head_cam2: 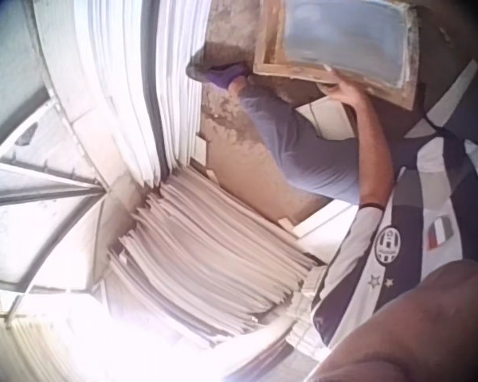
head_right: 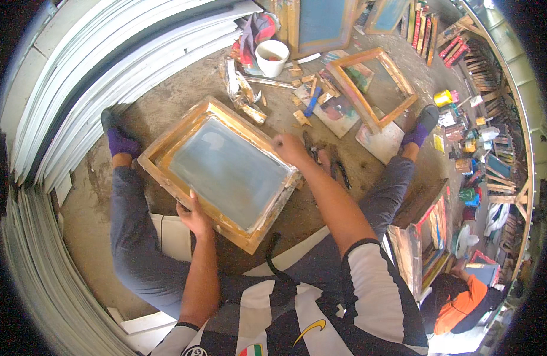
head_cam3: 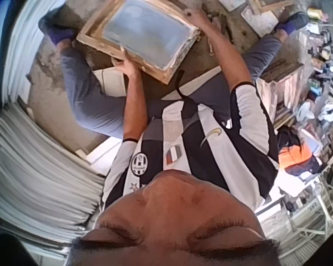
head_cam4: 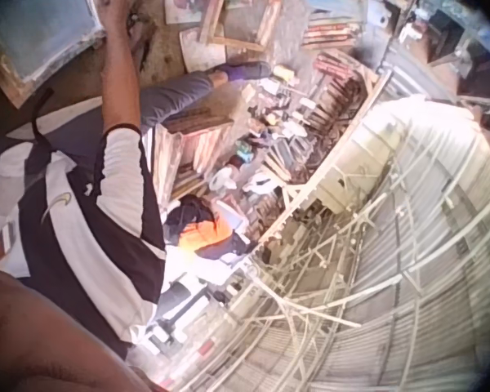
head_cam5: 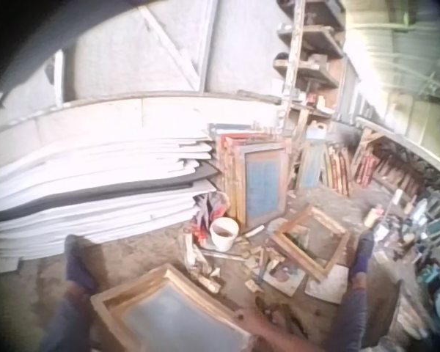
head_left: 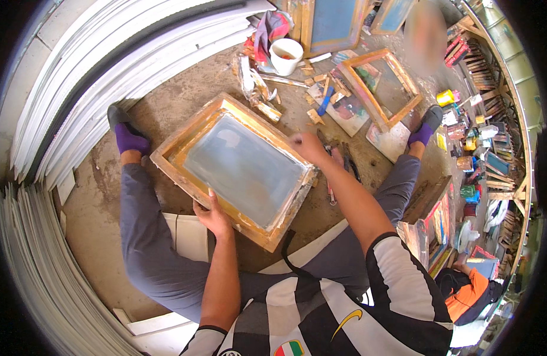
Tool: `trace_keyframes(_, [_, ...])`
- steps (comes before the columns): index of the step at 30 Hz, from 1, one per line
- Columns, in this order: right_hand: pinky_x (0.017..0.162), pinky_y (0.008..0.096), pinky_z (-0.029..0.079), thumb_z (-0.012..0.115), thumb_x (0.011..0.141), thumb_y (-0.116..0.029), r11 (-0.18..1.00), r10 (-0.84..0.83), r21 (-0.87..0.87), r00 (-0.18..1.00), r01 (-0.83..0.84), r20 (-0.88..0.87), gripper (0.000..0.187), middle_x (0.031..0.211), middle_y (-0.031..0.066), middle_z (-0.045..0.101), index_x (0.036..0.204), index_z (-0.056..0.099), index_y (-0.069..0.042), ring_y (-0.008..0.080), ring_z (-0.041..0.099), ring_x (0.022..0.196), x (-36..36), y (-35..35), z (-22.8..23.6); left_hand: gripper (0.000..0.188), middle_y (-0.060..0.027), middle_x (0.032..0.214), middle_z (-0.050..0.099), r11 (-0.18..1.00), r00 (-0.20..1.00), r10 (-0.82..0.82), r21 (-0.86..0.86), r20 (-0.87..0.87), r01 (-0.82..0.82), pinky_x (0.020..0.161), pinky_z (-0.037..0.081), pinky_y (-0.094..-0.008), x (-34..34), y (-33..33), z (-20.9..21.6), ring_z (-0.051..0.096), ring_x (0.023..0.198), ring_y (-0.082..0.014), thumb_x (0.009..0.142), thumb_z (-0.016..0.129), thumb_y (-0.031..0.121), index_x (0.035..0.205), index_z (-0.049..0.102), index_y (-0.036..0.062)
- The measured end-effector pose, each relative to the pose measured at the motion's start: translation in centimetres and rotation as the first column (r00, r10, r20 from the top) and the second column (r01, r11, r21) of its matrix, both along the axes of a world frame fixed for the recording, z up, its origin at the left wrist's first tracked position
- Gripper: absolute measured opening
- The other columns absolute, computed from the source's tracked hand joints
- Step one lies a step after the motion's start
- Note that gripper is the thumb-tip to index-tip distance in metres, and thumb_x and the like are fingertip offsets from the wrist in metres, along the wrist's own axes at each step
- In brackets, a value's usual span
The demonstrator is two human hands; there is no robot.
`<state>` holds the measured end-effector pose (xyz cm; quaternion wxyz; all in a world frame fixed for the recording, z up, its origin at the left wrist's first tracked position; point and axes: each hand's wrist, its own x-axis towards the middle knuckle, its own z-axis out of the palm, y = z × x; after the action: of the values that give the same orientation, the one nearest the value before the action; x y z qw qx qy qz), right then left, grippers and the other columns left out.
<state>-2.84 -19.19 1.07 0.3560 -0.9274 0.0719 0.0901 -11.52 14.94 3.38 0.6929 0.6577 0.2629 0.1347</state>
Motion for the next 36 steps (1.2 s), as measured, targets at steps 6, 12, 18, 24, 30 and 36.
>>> trace_keyframes(6, [0.097,0.0468,0.049,0.067,0.089,-0.025,0.956,0.097,-0.289,0.98,-0.043,0.175,0.024,0.123,0.0152,0.066,0.109,0.076,-0.015,0.0376,0.06,0.114,-12.4,-0.6,0.9,0.077,-0.0245,0.125,0.058,1.0,0.999,0.002,-0.026,-0.036,-0.003,0.092,0.05,-0.0367,0.1,0.2,0.0,0.06,0.108,-0.0271,0.094,0.073,0.033,0.138,0.037,-0.0183])
trace_keyframes(12, [0.102,0.0458,0.045,0.067,0.089,-0.023,0.912,0.3,-0.366,0.908,-0.183,0.294,0.024,0.118,0.0093,0.065,0.11,0.072,-0.014,0.0322,0.056,0.116,-16.1,3.3,2.9,0.07,-0.0222,0.123,0.059,0.999,0.999,-0.03,-0.041,-0.018,0.03,0.09,0.051,-0.0357,0.0,0.3,0.5,0.061,0.105,-0.0252,0.094,0.073,0.03,0.134,0.041,-0.0178])
trace_keyframes(18, [0.093,0.0408,0.049,0.068,0.086,-0.021,0.884,0.467,-0.195,0.814,-0.425,0.346,0.02,0.106,0.01,0.067,0.102,0.071,-0.009,0.0293,0.059,0.108,-17.1,6.0,3.1,0.069,-0.0217,0.123,0.059,0.999,0.999,-0.023,-0.046,0.023,0.024,0.091,0.05,-0.0358,0.1,0.7,-1.1,0.061,0.105,-0.025,0.094,0.073,0.03,0.134,0.042,-0.0167])
trace_keyframes(24, [0.091,0.0423,0.049,0.071,0.086,-0.023,0.812,0.568,-0.065,0.76,-0.58,0.316,0.022,0.103,0.0121,0.066,0.098,0.068,-0.005,0.032,0.059,0.104,-15.6,5.7,5.5,0.07,-0.0227,0.125,0.059,0.999,0.999,-0.032,-0.003,0.008,0.032,0.095,0.049,-0.0367,0.0,0.6,-1.4,0.06,0.108,-0.0265,0.094,0.073,0.032,0.134,0.041,-0.0167])
trace_keyframes(30, [0.092,0.0433,0.049,0.071,0.085,-0.021,0.887,0.443,-0.058,0.81,-0.457,0.385,0.021,0.106,0.013,0.064,0.097,0.064,-0.004,0.0332,0.059,0.104,-18.6,7.4,4.8,0.07,-0.0241,0.126,0.059,1.0,0.999,-0.017,-0.019,0.047,0.018,0.097,0.048,-0.0371,0.2,0.4,-1.4,0.059,0.111,-0.0277,0.094,0.073,0.031,0.134,0.042,-0.0171])
trace_keyframes(36, [0.091,0.0442,0.048,0.068,0.083,-0.016,0.922,0.381,-0.11,0.815,-0.371,0.437,0.018,0.103,0.0126,0.062,0.095,0.061,-0.004,0.033,0.059,0.104,-19.2,8.3,3.8,0.068,-0.0239,0.126,0.058,0.999,0.998,0.005,-0.054,0.058,-0.002,0.097,0.048,-0.0376,0.3,0.5,-1.6,0.059,0.111,-0.0276,0.094,0.073,0.029,0.134,0.042,-0.0169])
